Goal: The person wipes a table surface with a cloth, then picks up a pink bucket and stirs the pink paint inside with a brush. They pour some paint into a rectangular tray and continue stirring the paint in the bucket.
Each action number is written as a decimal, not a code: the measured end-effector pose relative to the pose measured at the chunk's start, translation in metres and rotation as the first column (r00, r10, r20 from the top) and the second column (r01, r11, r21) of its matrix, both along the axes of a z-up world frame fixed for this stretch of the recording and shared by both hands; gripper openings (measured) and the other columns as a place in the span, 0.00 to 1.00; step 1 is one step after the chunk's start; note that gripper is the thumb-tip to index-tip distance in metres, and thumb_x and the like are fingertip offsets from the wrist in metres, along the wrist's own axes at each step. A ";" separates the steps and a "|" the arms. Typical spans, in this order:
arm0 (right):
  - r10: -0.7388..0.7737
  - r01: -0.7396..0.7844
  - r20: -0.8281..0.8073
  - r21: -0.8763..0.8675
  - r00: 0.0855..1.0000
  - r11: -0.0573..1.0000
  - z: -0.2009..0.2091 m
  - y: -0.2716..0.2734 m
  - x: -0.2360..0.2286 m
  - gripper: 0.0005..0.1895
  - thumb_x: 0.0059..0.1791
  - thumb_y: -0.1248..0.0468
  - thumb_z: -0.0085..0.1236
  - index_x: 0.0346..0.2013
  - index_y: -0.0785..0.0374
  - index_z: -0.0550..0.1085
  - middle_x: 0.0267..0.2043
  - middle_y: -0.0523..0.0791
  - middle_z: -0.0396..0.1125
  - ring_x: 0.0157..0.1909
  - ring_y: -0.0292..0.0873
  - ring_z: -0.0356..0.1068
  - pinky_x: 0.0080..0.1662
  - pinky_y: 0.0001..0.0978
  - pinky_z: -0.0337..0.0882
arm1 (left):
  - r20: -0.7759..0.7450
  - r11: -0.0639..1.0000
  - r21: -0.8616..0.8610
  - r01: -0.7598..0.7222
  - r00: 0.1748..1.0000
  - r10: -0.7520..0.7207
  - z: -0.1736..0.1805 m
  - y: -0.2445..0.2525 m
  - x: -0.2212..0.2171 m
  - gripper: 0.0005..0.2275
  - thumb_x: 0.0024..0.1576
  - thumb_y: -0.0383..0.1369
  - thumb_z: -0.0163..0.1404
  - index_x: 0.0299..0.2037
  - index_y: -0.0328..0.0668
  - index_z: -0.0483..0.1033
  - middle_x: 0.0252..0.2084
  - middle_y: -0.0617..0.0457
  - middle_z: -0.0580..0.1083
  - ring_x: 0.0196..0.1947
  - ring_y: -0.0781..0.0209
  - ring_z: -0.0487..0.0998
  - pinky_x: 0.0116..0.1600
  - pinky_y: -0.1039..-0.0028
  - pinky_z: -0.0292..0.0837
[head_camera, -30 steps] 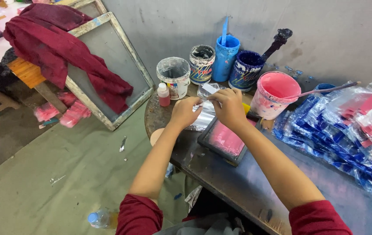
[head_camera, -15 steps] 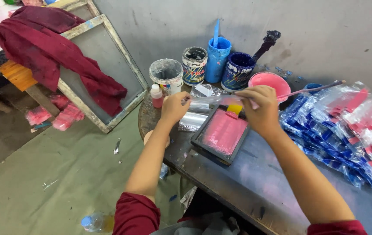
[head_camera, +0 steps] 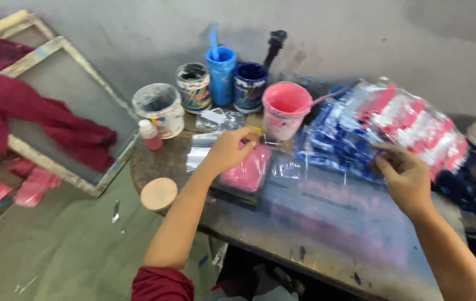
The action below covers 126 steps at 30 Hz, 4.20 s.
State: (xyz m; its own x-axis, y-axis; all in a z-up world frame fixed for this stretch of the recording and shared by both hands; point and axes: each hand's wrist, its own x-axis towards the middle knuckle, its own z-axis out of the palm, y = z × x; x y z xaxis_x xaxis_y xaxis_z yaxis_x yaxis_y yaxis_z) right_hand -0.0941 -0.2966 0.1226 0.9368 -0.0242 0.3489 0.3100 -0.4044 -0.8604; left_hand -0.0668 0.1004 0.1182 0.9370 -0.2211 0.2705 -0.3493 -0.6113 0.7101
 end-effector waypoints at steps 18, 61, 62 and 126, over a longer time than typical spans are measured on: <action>-0.176 0.236 0.158 -0.613 0.972 0.754 -0.085 -0.110 -0.055 0.37 0.45 0.68 0.62 0.70 0.58 0.68 0.54 0.51 0.70 0.52 0.54 0.73 0.56 0.46 0.72 | 0.276 0.662 0.749 -0.020 0.918 -0.285 -0.078 -0.119 -0.004 0.35 0.52 0.34 0.60 0.71 0.51 0.59 0.66 0.44 0.65 0.72 0.38 0.56 0.70 0.27 0.36; 0.234 -0.260 -0.315 -0.044 0.920 0.965 -0.055 0.122 0.153 0.35 0.48 0.67 0.52 0.72 0.66 0.61 0.61 0.57 0.67 0.23 0.45 0.75 0.26 0.33 0.76 | 0.086 0.886 0.362 -0.288 0.957 0.276 -0.073 -0.056 0.128 0.40 0.47 0.55 0.62 0.63 0.32 0.69 0.61 0.38 0.73 0.73 0.35 0.58 0.76 0.41 0.34; 0.253 -0.259 -0.303 0.020 0.919 0.966 -0.053 0.126 0.152 0.37 0.47 0.70 0.52 0.72 0.67 0.60 0.63 0.57 0.65 0.22 0.45 0.75 0.26 0.32 0.76 | 0.100 0.884 0.339 -0.322 0.947 0.307 -0.075 -0.058 0.131 0.37 0.48 0.54 0.63 0.61 0.33 0.71 0.59 0.39 0.74 0.72 0.37 0.60 0.76 0.41 0.34; 0.172 -0.022 0.888 -0.180 0.427 0.983 -0.076 -0.069 -0.017 0.23 0.60 0.57 0.31 0.27 0.63 0.69 0.26 0.47 0.67 0.25 0.42 0.69 0.27 0.28 0.70 | 0.339 0.753 -0.465 0.465 0.880 -0.334 -0.044 -0.217 -0.004 0.44 0.45 0.36 0.69 0.70 0.51 0.54 0.70 0.44 0.58 0.71 0.43 0.63 0.64 0.56 0.77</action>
State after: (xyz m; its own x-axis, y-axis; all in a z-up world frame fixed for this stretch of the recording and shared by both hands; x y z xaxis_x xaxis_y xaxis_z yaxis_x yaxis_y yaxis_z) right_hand -0.1108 -0.3661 0.0461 0.0852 0.1574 0.9839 0.9192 -0.3933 -0.0167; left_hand -0.0709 -0.1163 0.0738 0.6943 -0.3259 0.6417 -0.6627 0.0584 0.7466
